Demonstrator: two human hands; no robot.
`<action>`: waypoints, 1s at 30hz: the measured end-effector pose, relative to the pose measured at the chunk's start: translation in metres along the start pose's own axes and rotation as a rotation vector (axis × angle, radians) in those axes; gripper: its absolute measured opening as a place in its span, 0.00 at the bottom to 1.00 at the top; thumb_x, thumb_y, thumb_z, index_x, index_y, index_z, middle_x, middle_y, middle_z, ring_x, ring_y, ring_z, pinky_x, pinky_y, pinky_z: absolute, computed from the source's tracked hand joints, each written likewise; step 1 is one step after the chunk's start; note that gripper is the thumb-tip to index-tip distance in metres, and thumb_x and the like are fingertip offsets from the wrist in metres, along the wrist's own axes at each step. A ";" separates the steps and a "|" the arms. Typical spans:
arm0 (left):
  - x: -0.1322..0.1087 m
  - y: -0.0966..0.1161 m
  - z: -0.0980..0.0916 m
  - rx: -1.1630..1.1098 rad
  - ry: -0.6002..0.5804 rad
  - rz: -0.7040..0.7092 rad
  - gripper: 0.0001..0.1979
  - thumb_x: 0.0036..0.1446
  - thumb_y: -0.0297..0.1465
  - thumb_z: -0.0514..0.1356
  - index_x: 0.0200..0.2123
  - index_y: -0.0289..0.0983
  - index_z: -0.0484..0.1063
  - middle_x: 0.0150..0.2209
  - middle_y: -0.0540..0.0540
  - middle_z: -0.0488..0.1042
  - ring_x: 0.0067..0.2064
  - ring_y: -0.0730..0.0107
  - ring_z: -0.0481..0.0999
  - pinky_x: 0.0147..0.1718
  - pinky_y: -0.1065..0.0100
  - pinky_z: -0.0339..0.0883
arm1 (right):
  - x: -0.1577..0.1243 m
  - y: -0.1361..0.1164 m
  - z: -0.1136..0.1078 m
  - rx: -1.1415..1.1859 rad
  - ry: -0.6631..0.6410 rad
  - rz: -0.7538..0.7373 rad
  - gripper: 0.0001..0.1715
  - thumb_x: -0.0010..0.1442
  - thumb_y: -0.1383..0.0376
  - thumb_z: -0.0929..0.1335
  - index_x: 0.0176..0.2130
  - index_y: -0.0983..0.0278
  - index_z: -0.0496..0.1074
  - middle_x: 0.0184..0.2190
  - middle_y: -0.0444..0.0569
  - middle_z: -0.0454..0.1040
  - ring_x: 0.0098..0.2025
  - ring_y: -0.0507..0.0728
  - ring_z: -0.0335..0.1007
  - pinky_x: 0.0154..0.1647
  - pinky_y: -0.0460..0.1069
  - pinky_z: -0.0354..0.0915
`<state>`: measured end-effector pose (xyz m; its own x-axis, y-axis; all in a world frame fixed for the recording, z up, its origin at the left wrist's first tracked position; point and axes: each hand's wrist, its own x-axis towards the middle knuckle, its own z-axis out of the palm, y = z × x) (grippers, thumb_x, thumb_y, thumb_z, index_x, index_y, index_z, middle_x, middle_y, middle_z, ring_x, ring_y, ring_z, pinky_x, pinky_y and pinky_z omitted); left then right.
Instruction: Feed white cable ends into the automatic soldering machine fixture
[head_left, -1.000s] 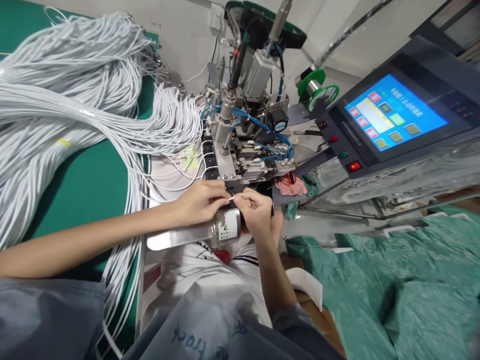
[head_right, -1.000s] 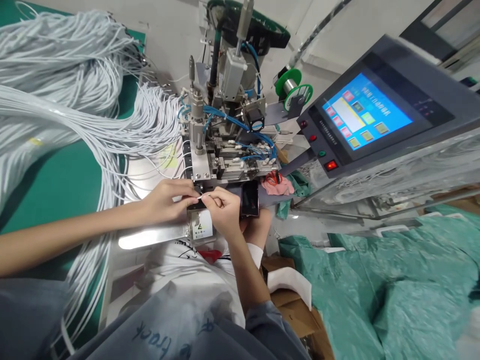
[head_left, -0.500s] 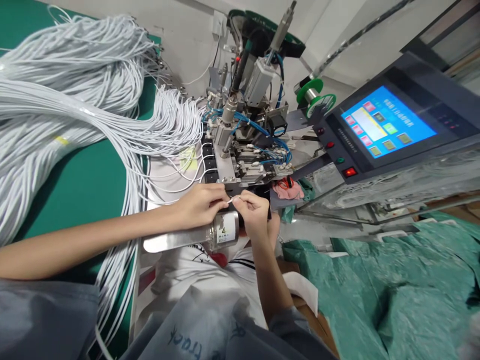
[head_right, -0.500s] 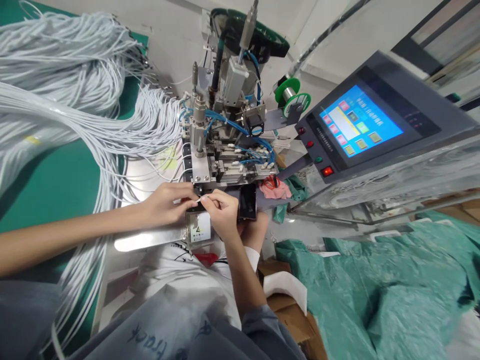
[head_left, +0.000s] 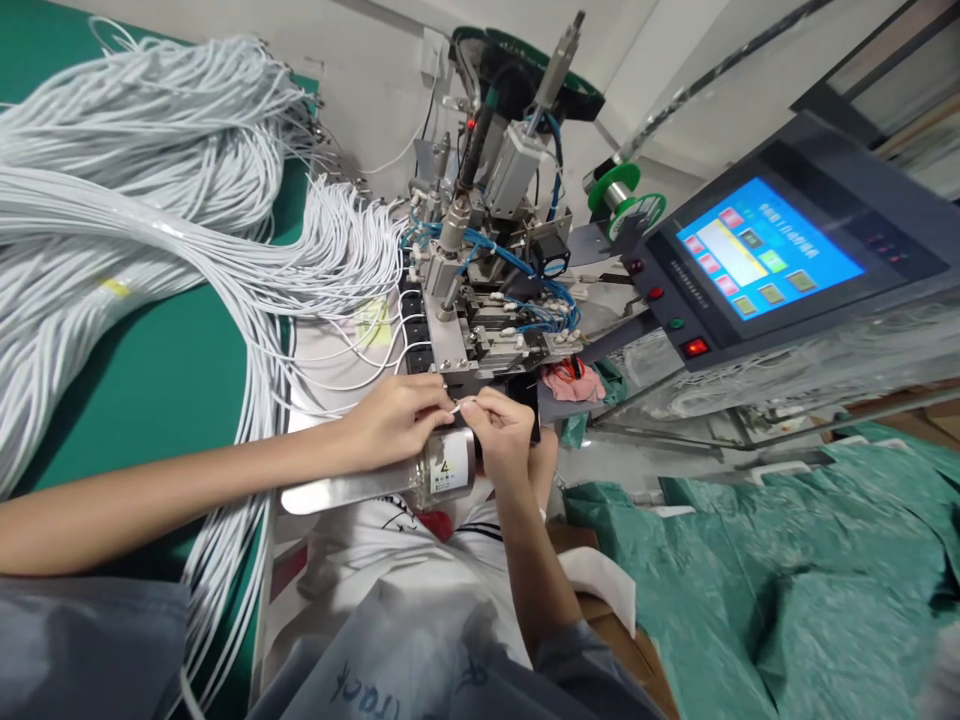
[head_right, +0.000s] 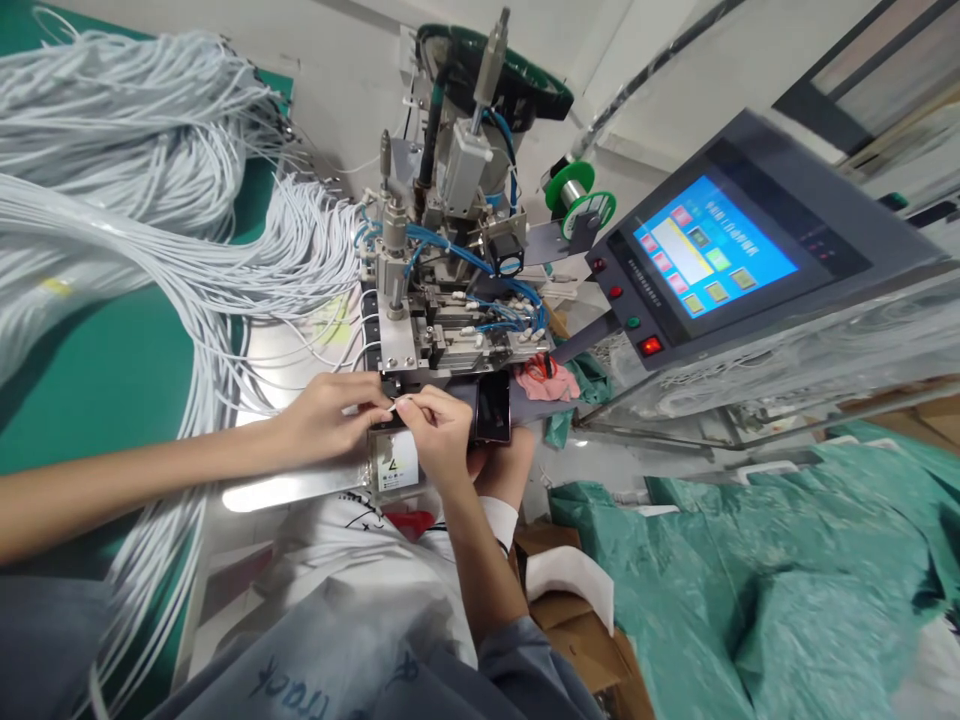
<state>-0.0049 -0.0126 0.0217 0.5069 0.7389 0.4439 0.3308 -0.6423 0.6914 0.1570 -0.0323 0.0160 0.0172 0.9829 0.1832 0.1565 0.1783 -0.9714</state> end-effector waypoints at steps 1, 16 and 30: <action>-0.001 0.001 0.001 0.012 0.016 -0.026 0.08 0.57 0.24 0.56 0.27 0.34 0.71 0.24 0.50 0.67 0.26 0.77 0.66 0.26 0.74 0.59 | -0.002 0.002 0.004 0.006 0.036 -0.004 0.13 0.53 0.64 0.68 0.20 0.66 0.71 0.18 0.41 0.58 0.22 0.49 0.52 0.23 0.46 0.50; 0.000 0.000 0.001 -0.048 0.041 -0.048 0.06 0.56 0.23 0.57 0.27 0.33 0.71 0.24 0.51 0.67 0.27 0.77 0.66 0.27 0.75 0.59 | 0.001 0.003 0.004 0.045 0.044 0.043 0.17 0.52 0.62 0.68 0.16 0.66 0.65 0.17 0.40 0.53 0.22 0.48 0.48 0.22 0.46 0.47; 0.003 -0.016 -0.006 0.472 -0.116 0.344 0.12 0.57 0.22 0.49 0.37 0.32 0.72 0.30 0.44 0.68 0.30 0.70 0.67 0.28 0.70 0.61 | 0.004 -0.017 -0.010 -0.386 -0.092 -0.158 0.20 0.56 0.68 0.64 0.16 0.64 0.59 0.17 0.39 0.50 0.21 0.48 0.49 0.24 0.47 0.48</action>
<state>-0.0136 0.0009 0.0153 0.7225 0.4621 0.5143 0.4367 -0.8817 0.1786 0.1643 -0.0320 0.0347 -0.1222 0.9478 0.2943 0.5087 0.3145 -0.8014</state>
